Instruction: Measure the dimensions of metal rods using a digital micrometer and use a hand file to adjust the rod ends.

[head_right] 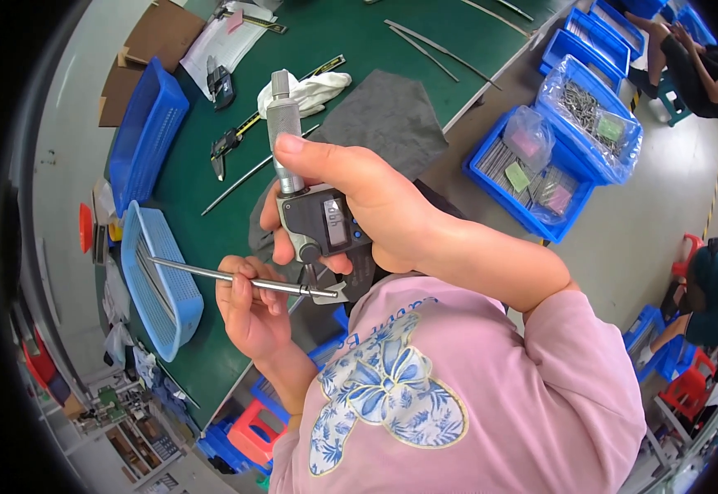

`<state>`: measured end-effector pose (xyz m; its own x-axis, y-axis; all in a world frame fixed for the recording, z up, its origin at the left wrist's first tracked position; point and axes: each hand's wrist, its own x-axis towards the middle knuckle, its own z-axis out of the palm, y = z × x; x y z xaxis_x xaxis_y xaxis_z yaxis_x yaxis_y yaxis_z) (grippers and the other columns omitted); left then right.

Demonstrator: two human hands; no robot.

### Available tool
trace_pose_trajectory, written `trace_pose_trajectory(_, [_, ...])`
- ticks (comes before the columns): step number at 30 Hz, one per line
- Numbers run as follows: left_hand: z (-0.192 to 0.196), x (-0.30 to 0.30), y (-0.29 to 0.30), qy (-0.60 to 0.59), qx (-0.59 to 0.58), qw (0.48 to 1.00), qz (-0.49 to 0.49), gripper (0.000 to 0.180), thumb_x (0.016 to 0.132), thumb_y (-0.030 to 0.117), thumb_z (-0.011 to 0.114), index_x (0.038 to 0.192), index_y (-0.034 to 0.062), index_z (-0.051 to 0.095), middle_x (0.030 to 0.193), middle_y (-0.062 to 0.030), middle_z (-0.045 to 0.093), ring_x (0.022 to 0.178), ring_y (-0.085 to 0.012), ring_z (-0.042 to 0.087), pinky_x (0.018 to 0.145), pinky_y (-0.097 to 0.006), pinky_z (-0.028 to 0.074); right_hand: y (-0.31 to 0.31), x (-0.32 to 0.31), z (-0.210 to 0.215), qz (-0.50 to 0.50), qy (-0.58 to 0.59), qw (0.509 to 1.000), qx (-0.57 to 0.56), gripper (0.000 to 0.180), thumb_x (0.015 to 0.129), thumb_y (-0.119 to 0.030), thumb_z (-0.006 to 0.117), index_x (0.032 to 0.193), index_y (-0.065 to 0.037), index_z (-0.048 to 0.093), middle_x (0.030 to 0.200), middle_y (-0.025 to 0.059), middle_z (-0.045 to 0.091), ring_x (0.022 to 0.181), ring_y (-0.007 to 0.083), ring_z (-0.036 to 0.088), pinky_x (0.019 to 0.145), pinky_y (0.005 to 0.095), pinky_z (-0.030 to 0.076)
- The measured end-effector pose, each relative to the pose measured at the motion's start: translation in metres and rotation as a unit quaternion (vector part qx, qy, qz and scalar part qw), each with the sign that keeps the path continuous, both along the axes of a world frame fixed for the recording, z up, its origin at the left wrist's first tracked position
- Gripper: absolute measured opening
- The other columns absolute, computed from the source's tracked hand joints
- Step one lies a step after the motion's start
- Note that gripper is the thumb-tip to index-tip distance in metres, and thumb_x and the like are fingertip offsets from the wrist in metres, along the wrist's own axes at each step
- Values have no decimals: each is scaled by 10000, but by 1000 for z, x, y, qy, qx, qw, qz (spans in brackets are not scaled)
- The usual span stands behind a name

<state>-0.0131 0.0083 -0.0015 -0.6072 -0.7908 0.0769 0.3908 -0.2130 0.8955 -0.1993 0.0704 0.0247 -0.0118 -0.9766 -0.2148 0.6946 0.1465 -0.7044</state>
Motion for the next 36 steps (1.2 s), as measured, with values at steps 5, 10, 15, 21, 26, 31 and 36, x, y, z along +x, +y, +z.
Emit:
trace_pose_trajectory(5, [0, 0, 1, 6, 13, 1000, 10, 158, 850, 135, 525, 845, -11, 467, 611, -108, 491, 474, -125, 453, 419, -201, 356, 1, 0, 0, 0, 4, 1000, -1, 615, 848, -549, 348, 843, 13, 597, 685, 162, 621, 434, 140, 501, 388, 219, 389])
trace_pose_trajectory(10, [-1, 0, 1, 14, 15, 1000, 5, 148, 853, 127, 517, 849, -14, 470, 614, -110, 493, 474, -123, 451, 422, -199, 358, 1, -1, -1, 5, 25, 1000, -18, 622, 860, -554, 332, 847, 7, 599, 683, 149, 625, 440, 129, 506, 389, 214, 389])
trace_pose_trajectory(15, [-1, 2, 1, 13, 23, 1000, 12, 153, 852, 130, 519, 852, -16, 471, 620, -112, 497, 479, -124, 455, 423, -200, 359, 1, 1, 2, 2, 33, 999, -6, 623, 868, -550, 318, 851, 8, 596, 685, 145, 625, 444, 125, 511, 389, 211, 386])
trace_pose_trajectory(21, [-2, 3, 0, 16, 16, 1000, 9, 157, 851, 132, 521, 852, -16, 469, 628, -112, 497, 486, -125, 459, 422, -199, 359, 1, 5, 2, -17, 1, 1000, -10, 585, 837, -546, 420, 801, 14, 586, 610, 89, 602, 395, 103, 462, 374, 220, 363])
trace_pose_trajectory(26, [-2, 4, 1, 11, 19, 1000, 14, 161, 850, 135, 524, 851, -15, 467, 627, -111, 493, 487, -124, 459, 422, -198, 359, 1, 2, 1, 5, 32, 999, -13, 632, 873, -543, 301, 856, 16, 596, 683, 153, 622, 443, 131, 509, 392, 216, 385])
trace_pose_trajectory(31, [-3, 2, 1, 11, 16, 1000, 13, 162, 849, 136, 525, 850, -14, 466, 631, -114, 496, 481, -121, 460, 423, -197, 365, 1, 2, 2, -3, 40, 999, -18, 637, 878, -529, 286, 864, 28, 595, 686, 159, 623, 427, 130, 501, 386, 209, 384])
trace_pose_trajectory(36, [-4, 0, 1, 14, 18, 999, 22, 170, 851, 142, 526, 857, -20, 473, 644, -117, 507, 484, -121, 470, 426, -197, 373, 4, -7, 3, 0, 30, 999, -22, 599, 836, -532, 374, 850, 23, 597, 676, 132, 619, 439, 113, 483, 392, 207, 374])
